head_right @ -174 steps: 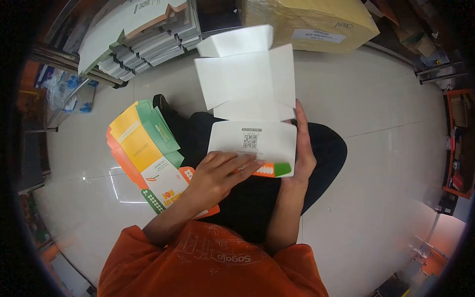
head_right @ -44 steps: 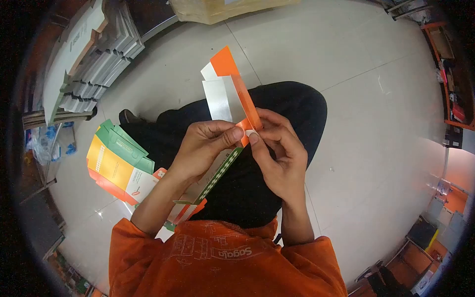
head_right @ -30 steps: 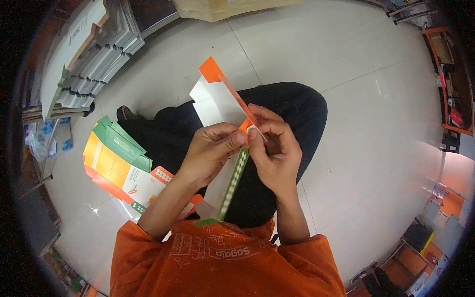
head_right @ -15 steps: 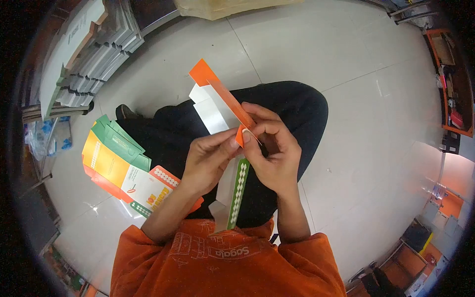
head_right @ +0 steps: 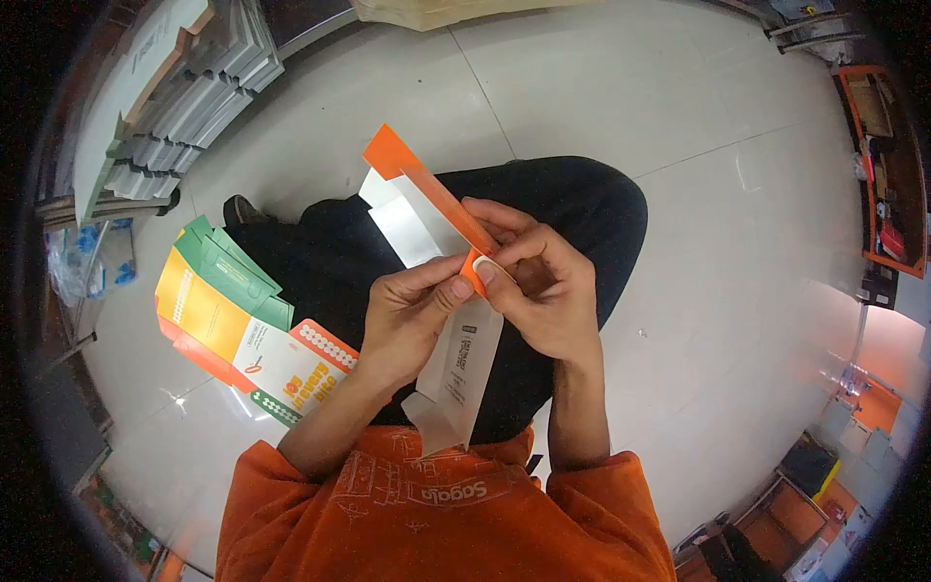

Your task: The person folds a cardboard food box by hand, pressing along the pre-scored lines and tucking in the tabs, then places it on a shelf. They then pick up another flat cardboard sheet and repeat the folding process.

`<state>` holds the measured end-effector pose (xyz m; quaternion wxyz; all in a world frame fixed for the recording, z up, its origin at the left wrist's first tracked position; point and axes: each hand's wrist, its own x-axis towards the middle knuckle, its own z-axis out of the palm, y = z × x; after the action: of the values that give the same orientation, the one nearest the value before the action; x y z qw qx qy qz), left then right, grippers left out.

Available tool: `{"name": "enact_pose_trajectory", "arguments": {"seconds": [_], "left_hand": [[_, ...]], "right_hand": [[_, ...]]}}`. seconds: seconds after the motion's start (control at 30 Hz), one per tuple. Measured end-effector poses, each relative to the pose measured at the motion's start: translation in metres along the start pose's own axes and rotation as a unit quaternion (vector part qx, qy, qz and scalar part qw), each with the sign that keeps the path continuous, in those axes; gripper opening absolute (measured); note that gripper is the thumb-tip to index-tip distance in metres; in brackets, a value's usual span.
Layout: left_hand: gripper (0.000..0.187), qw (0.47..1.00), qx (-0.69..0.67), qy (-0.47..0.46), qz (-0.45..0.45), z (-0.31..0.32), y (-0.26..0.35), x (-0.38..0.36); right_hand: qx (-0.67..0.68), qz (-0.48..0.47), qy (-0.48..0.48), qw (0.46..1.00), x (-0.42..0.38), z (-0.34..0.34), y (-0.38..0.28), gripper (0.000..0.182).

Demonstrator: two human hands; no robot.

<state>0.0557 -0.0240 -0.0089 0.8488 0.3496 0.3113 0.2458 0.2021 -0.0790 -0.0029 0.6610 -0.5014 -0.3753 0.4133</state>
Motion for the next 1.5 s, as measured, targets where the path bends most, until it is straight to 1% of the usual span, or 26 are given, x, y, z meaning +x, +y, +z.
{"name": "enact_pose_trajectory", "arguments": {"seconds": [0.13,0.2,0.4,0.53,0.6,0.63,0.7,0.83,0.9,0.93,1.0,1.03,1.1,1.23,1.33,1.4,1.5], "left_hand": [[0.026,1.000,0.027,0.008,-0.014,-0.002,-0.001,0.002],[0.029,0.999,0.031,0.011,0.008,-0.003,-0.004,0.004],[0.028,0.999,0.043,0.015,0.019,-0.004,-0.010,0.004],[0.029,0.998,0.045,0.031,0.004,-0.005,-0.014,0.004],[0.029,0.999,0.017,0.035,0.037,-0.006,-0.017,0.005],[0.029,0.999,0.016,0.035,0.037,-0.006,-0.016,0.005],[0.030,0.999,0.015,0.040,0.018,-0.008,-0.014,0.005],[0.030,0.998,0.011,0.055,-0.012,-0.009,-0.007,0.003],[0.030,0.998,0.022,0.065,0.012,-0.010,-0.009,0.004],[0.030,0.997,0.021,0.067,0.012,-0.011,-0.009,0.004],[0.030,0.997,-0.021,0.076,0.013,-0.012,-0.009,0.007],[0.030,0.997,-0.022,0.079,0.013,-0.012,-0.008,0.007],[0.029,0.996,-0.028,0.086,-0.007,-0.010,-0.003,0.007],[0.029,0.996,-0.026,0.084,-0.010,-0.007,-0.002,0.007],[0.028,0.994,-0.053,0.093,-0.017,-0.006,-0.003,0.006],[0.026,0.992,-0.069,0.102,-0.037,-0.007,-0.005,0.006],[0.024,0.989,-0.092,0.109,-0.044,-0.008,-0.003,0.007]], "right_hand": [[0.010,0.006,-0.022,1.000,0.005,-0.007,0.003,0.009],[0.037,0.028,-0.052,0.998,0.006,-0.013,0.005,0.011],[0.020,0.050,-0.076,0.996,0.009,-0.017,0.005,0.013],[0.040,0.065,-0.097,0.992,0.015,-0.020,0.005,0.013],[0.073,0.093,-0.123,0.985,0.019,-0.021,0.003,0.014],[0.073,0.093,-0.123,0.985,0.021,-0.021,0.001,0.014],[0.052,0.111,-0.140,0.983,0.025,-0.021,-0.001,0.012],[0.049,0.114,-0.144,0.982,0.025,-0.020,0.000,0.010],[-0.003,0.090,-0.132,0.987,0.021,-0.019,0.003,0.005],[-0.003,0.091,-0.133,0.987,0.017,-0.016,0.002,0.005],[-0.093,0.099,-0.058,0.989,0.012,-0.005,-0.004,0.007],[-0.092,0.100,-0.060,0.989,0.011,-0.001,-0.005,0.007],[-0.230,0.009,-0.022,0.973,0.008,0.004,-0.006,0.010],[-0.236,0.012,0.000,0.972,0.004,0.010,-0.007,0.009],[-0.263,-0.006,-0.017,0.965,0.005,0.007,-0.005,0.009],[-0.284,-0.053,-0.050,0.956,0.008,0.003,-0.003,0.010],[-0.303,-0.058,-0.044,0.950,0.010,0.008,-0.007,0.010]]}}
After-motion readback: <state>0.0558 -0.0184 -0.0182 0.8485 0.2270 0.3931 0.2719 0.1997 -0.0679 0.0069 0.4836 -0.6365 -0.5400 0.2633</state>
